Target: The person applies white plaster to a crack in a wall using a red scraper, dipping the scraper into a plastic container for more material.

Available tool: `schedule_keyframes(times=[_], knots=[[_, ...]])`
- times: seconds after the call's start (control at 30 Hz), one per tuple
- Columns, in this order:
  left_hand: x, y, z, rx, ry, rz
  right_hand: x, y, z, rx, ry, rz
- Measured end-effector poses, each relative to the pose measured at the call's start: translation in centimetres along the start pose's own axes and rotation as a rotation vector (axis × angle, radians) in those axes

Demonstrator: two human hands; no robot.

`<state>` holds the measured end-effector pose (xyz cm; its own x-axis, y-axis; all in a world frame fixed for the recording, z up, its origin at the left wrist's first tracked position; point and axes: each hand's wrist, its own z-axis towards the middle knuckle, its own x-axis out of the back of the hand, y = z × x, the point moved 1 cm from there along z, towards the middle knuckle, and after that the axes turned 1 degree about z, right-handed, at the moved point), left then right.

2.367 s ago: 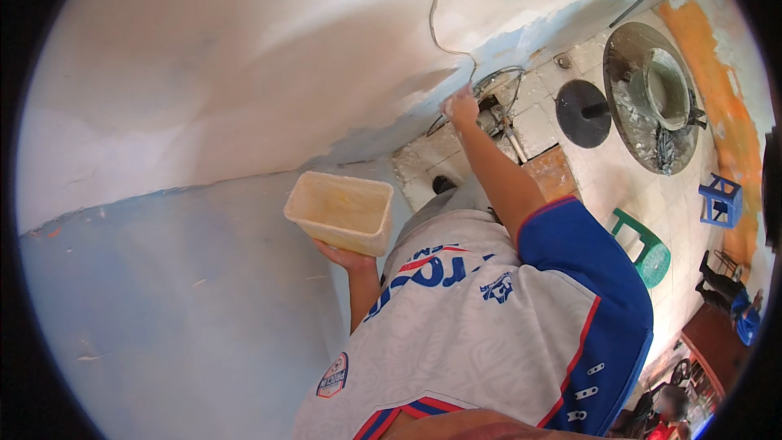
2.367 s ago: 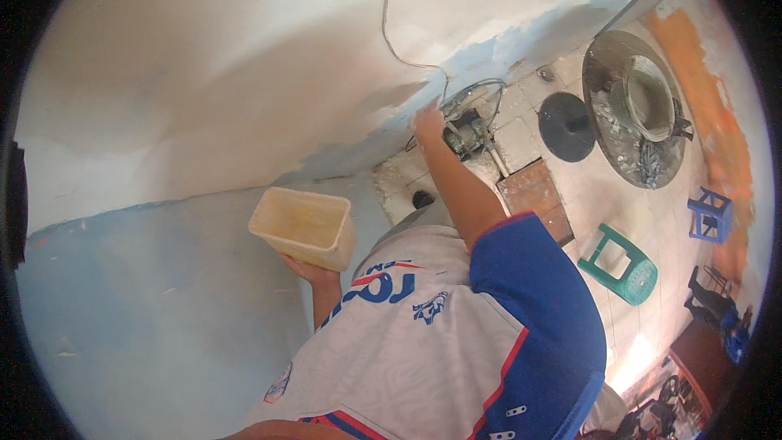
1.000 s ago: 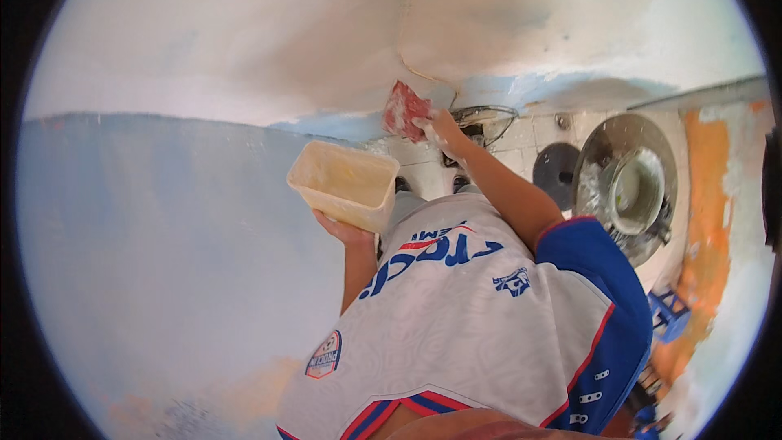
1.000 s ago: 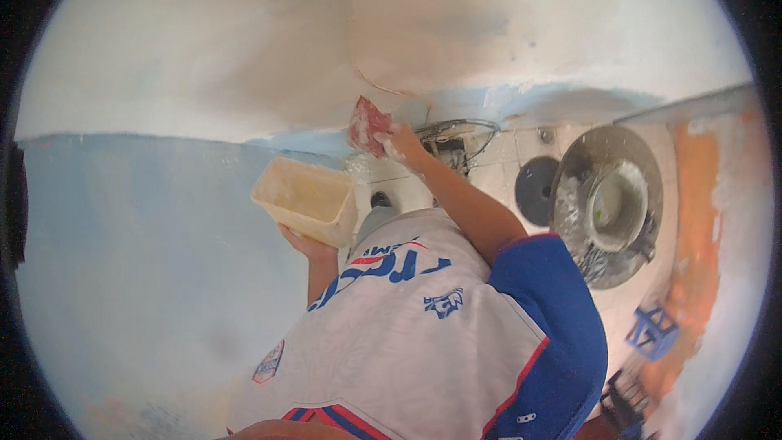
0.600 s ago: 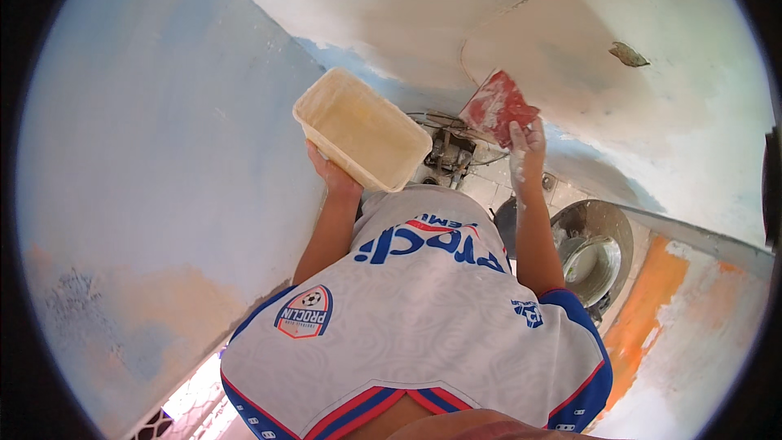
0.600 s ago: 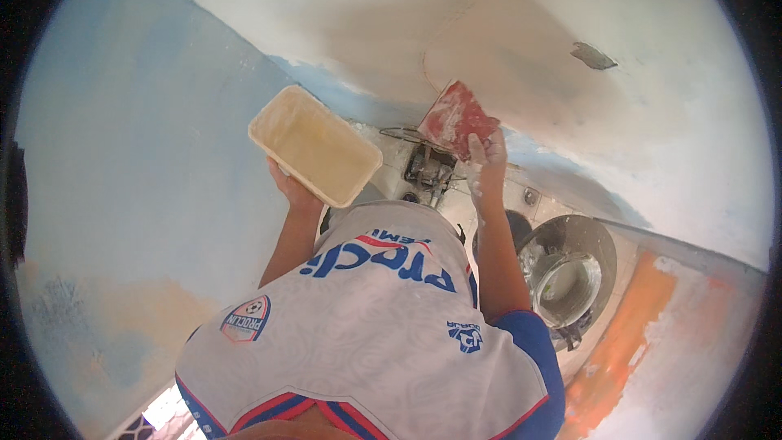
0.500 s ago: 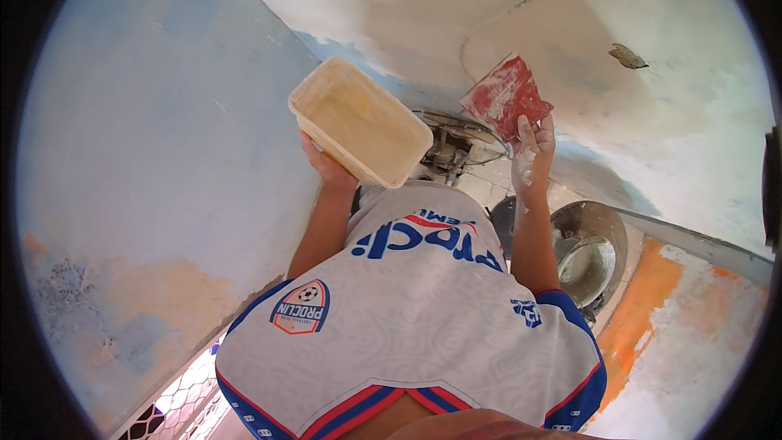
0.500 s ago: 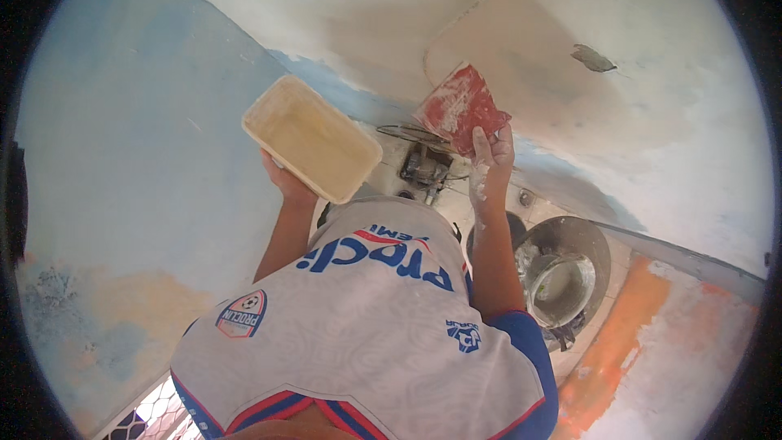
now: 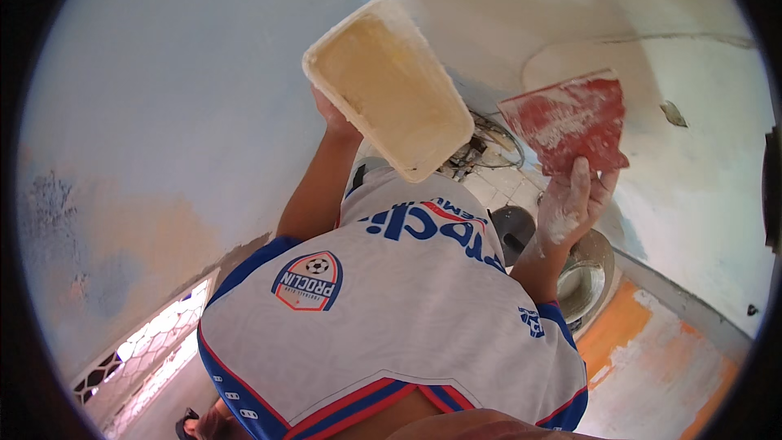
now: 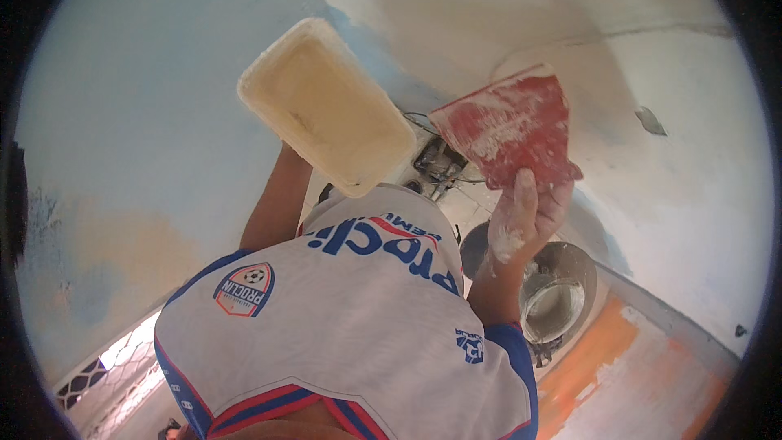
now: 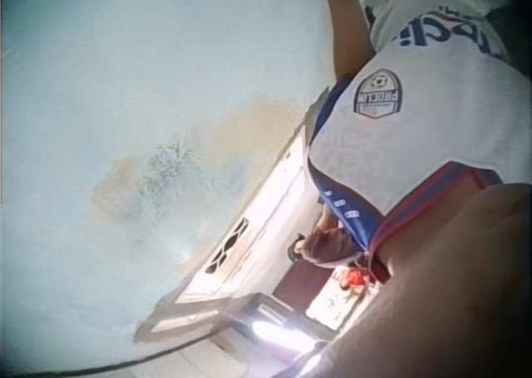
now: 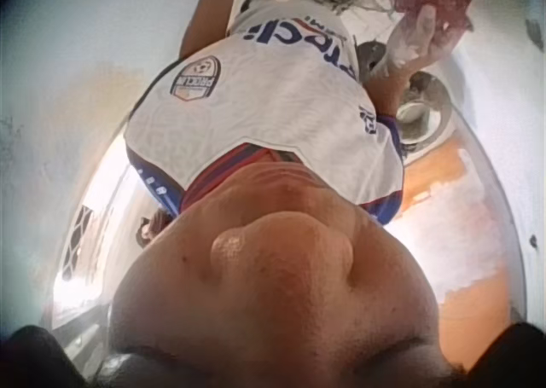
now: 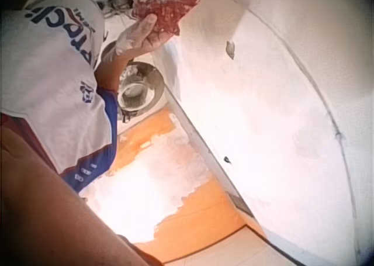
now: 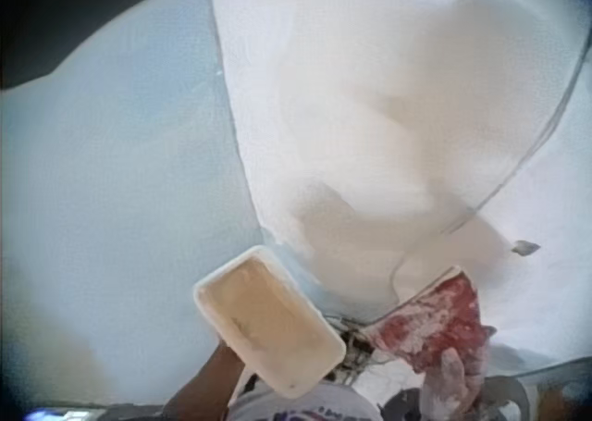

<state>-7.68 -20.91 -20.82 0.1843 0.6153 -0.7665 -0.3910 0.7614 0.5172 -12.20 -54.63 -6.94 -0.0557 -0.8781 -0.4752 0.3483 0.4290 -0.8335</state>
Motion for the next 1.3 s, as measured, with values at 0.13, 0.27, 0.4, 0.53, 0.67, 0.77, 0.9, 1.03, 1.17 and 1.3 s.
schedule_keyframes(times=[0.13,0.27,0.4,0.53,0.67,0.77,0.9,1.03,1.17,1.3], knots=[[2.1,2.3,2.0,-0.017,-0.021,0.013,-4.0,-1.3,-0.4,0.084,-0.066,0.03],[3.5,6.0,2.0,0.046,0.073,-0.054,-9.9,-0.7,-2.9,0.171,-0.065,-0.214],[3.7,10.6,1.3,0.149,0.197,0.009,-15.3,0.9,-5.0,0.189,-0.328,-0.605],[3.1,15.5,0.5,0.117,0.135,0.111,-20.1,2.6,-7.5,0.312,-0.435,-0.739],[4.9,19.6,-1.1,0.061,0.023,-0.031,-24.3,3.8,-10.7,0.318,-0.459,-0.866],[5.9,21.8,-1.4,0.027,-0.058,-0.069,-26.5,5.0,-12.3,0.365,-0.447,-0.88],[7.0,23.9,-1.1,0.033,-0.072,-0.033,-29.0,6.1,-13.8,0.388,-0.452,-0.896],[8.5,25.3,-1.3,0.079,-0.038,0.039,-30.7,6.7,-15.1,0.382,-0.427,-0.939],[9.8,25.9,-1.0,0.054,-0.004,0.086,-31.7,7.0,-15.9,0.372,-0.428,-0.95],[11.6,24.9,0.0,-0.094,-0.105,0.132,-32.5,6.9,-16.7,0.336,-0.44,-0.98]])
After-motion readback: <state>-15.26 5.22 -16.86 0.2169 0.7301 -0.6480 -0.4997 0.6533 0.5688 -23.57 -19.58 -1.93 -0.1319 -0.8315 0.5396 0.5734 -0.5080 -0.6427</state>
